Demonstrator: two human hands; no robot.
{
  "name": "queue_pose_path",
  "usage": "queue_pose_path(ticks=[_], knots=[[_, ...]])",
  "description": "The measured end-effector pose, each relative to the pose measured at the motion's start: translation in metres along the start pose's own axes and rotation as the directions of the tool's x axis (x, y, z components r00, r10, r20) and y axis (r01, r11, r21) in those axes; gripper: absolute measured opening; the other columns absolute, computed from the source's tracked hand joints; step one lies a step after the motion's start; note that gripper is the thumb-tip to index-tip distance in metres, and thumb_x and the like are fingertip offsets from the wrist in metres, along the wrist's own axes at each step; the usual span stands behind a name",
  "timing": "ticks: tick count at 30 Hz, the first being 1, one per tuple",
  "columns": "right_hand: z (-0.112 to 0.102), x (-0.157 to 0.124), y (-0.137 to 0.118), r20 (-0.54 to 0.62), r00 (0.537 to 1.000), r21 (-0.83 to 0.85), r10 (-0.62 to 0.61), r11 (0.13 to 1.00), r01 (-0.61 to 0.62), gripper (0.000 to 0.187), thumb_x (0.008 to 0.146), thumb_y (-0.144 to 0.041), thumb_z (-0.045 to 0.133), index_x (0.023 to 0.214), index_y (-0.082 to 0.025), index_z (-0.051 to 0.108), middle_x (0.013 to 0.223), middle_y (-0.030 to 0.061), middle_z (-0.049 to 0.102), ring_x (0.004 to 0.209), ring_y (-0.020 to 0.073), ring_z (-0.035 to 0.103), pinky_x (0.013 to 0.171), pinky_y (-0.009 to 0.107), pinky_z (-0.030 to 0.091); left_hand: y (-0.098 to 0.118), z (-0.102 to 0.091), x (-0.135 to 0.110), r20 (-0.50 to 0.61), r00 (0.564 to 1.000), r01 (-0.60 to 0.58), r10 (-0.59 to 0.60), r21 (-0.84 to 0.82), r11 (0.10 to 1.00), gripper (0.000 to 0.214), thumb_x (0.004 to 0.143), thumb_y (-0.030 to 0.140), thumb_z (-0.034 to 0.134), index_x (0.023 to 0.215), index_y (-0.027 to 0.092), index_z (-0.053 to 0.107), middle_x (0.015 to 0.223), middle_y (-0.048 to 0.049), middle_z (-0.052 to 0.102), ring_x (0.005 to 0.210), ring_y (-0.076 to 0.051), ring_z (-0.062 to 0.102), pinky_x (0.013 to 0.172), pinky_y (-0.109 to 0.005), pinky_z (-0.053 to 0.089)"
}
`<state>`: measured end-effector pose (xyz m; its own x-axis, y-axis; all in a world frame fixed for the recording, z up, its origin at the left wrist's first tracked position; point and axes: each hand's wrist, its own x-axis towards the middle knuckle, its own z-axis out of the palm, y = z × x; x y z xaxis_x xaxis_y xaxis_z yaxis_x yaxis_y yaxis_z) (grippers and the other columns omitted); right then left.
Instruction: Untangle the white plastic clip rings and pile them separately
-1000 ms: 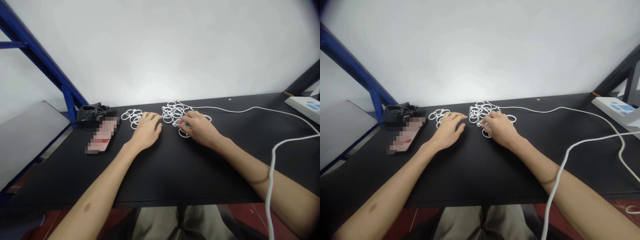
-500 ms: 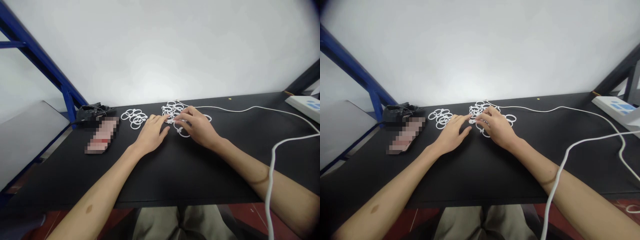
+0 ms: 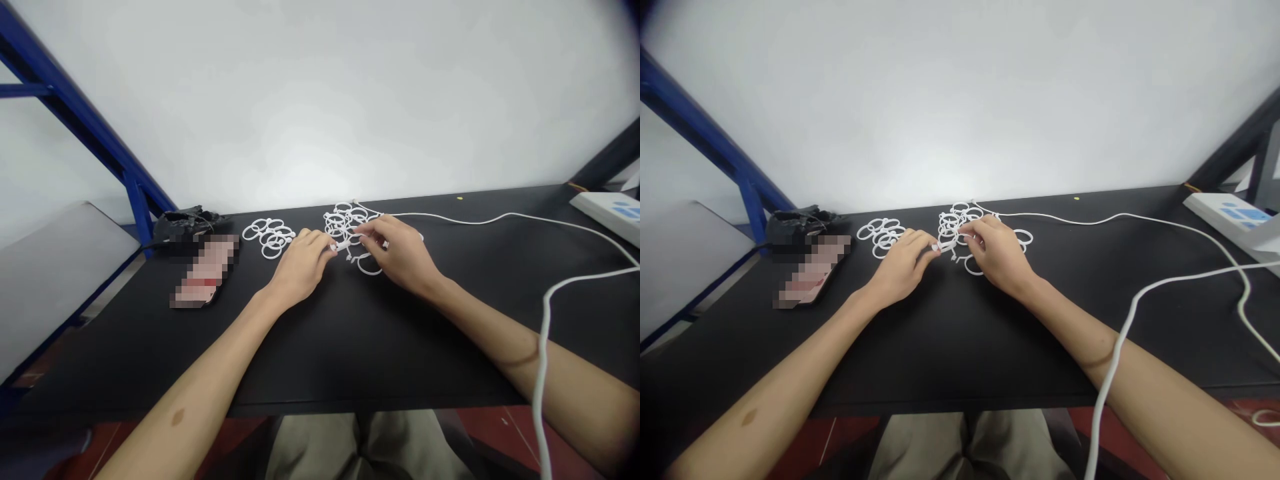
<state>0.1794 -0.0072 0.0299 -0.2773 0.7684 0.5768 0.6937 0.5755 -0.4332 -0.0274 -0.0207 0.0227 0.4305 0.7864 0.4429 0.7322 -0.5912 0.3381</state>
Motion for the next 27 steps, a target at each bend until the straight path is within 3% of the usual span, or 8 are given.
queue_pose_path(ticks=[8, 14, 18, 21, 23, 25, 27], knots=[[-0.002, 0.003, 0.007, -0.071, 0.990, -0.034, 0.122, 0.992, -0.125, 0.017, 0.084, -0.018, 0.055, 0.095, -0.018, 0.068, 0.083, 0.0051, 0.063, 0.061, 0.0144, 0.055, 0.064, 0.031, 0.046, 0.000, 0.000, 0.000, 0.016, 1.000, -0.009, 0.009, -0.011, 1.000, 0.014, 0.097, 0.014, 0.042, 0.093, 0.021, 0.053, 0.093, -0.0029, 0.064, 0.089, -0.021, 0.051, 0.078, -0.034, 0.044], [-0.007, 0.006, 0.018, -0.088, 0.976, -0.056, 0.199, 0.977, -0.204, 0.016, 0.083, -0.018, 0.057, 0.092, -0.017, 0.069, 0.083, 0.0051, 0.064, 0.061, 0.0144, 0.055, 0.063, 0.031, 0.046, -0.002, 0.000, 0.000, -0.018, 1.000, 0.007, -0.007, -0.022, 1.000, 0.012, 0.098, 0.023, 0.047, 0.092, 0.020, 0.057, 0.093, -0.0020, 0.066, 0.088, -0.020, 0.051, 0.079, -0.034, 0.044], [-0.004, 0.004, 0.022, -0.021, 0.993, -0.164, 0.114, 0.980, -0.115, 0.019, 0.087, -0.021, 0.057, 0.099, -0.018, 0.071, 0.088, 0.0071, 0.065, 0.076, 0.0200, 0.059, 0.071, 0.035, 0.047, -0.004, 0.001, 0.000, -0.082, 0.997, -0.013, 0.011, -0.025, 1.000, 0.014, 0.097, 0.027, 0.052, 0.092, 0.019, 0.062, 0.092, -0.0025, 0.064, 0.087, -0.019, 0.051, 0.081, -0.034, 0.044], [-0.004, 0.002, 0.016, -0.036, 0.999, -0.198, 0.016, 0.980, -0.022, 0.022, 0.091, -0.029, 0.057, 0.104, -0.018, 0.070, 0.096, 0.0103, 0.065, 0.093, 0.0258, 0.057, 0.080, 0.040, 0.047, -0.001, 0.002, 0.000, -0.134, 0.991, -0.018, 0.009, -0.063, 0.998, 0.014, 0.094, 0.028, 0.056, 0.090, 0.018, 0.065, 0.088, -0.0021, 0.063, 0.084, -0.018, 0.052, 0.078, -0.032, 0.045], [-0.006, 0.000, 0.007, -0.009, 0.999, -0.079, -0.045, 0.996, 0.044, 0.024, 0.093, -0.033, 0.055, 0.107, -0.018, 0.068, 0.094, 0.0087, 0.065, 0.089, 0.0224, 0.058, 0.080, 0.037, 0.049, 0.005, 0.004, 0.000, -0.171, 0.985, -0.039, 0.017, -0.128, 0.991, 0.010, 0.091, 0.027, 0.061, 0.088, 0.019, 0.066, 0.085, -0.0011, 0.064, 0.083, -0.017, 0.054, 0.077, -0.031, 0.046], [-0.007, -0.003, -0.004, 0.089, 0.992, 0.067, -0.085, 0.995, 0.080, 0.029, 0.092, -0.034, 0.059, 0.115, -0.019, 0.062, 0.090, 0.0053, 0.064, 0.075, 0.0163, 0.059, 0.071, 0.031, 0.050, 0.013, 0.006, -0.001, -0.202, 0.979, -0.072, 0.032, -0.196, 0.978, 0.007, 0.089, 0.025, 0.064, 0.086, 0.019, 0.066, 0.083, -0.0001, 0.064, 0.081, -0.016, 0.056, 0.075, -0.029, 0.047], [-0.007, -0.006, -0.013, 0.108, 0.986, 0.129, -0.124, 0.986, 0.109, 0.022, 0.092, -0.034, 0.060, 0.107, -0.019, 0.063, 0.083, 0.0029, 0.063, 0.068, 0.0134, 0.058, 0.063, 0.027, 0.049, 0.023, 0.008, -0.003, -0.212, 0.977, -0.085, 0.034, -0.239, 0.967, 0.009, 0.090, 0.024, 0.064, 0.082, 0.019, 0.065, 0.080, 0.0002, 0.063, 0.077, -0.015, 0.056, 0.072, -0.028, 0.048]])
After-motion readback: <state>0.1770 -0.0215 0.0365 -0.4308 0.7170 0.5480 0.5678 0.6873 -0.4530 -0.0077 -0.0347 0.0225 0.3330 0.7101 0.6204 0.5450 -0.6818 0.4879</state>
